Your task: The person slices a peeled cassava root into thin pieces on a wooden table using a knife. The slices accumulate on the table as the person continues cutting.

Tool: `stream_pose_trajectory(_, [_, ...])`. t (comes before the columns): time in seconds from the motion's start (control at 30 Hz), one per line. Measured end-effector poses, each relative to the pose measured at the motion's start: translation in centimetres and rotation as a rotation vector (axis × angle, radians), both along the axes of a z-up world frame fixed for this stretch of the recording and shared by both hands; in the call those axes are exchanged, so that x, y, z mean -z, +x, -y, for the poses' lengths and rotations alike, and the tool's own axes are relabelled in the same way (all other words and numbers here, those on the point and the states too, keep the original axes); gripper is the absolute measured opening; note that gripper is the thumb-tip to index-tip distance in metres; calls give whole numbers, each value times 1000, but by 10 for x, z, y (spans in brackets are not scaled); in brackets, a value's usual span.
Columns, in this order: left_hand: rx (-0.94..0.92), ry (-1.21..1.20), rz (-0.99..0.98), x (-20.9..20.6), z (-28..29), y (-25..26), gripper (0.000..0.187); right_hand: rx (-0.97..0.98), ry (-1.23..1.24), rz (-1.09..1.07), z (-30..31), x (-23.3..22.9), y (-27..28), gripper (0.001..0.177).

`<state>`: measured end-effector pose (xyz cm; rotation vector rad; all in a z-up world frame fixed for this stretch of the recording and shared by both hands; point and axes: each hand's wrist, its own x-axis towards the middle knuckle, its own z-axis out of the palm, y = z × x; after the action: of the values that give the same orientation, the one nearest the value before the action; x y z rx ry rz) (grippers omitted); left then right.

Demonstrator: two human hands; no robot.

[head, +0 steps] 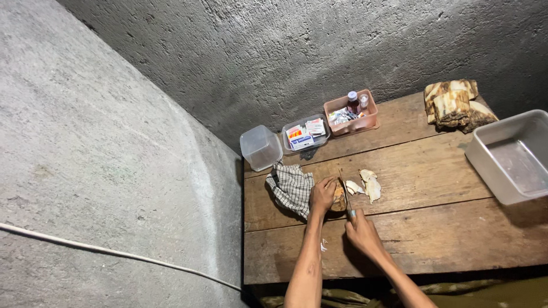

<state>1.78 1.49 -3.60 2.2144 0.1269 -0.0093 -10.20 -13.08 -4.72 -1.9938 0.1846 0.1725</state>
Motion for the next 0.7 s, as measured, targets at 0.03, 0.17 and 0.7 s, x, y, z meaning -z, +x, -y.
stream_pose_trajectory(0.03, [8, -1, 19, -2, 0, 0, 44, -4, -22, 37, -2, 1, 11, 26])
stream_pose_trajectory(0.17, [1, -15, 35, -5, 1, -3, 43, -18, -51, 128, -2, 7, 29, 27])
stream_pose_trajectory(0.7, [16, -24, 18, -16, 3, -5, 45, -46, -42, 138, 1, 20, 36, 29])
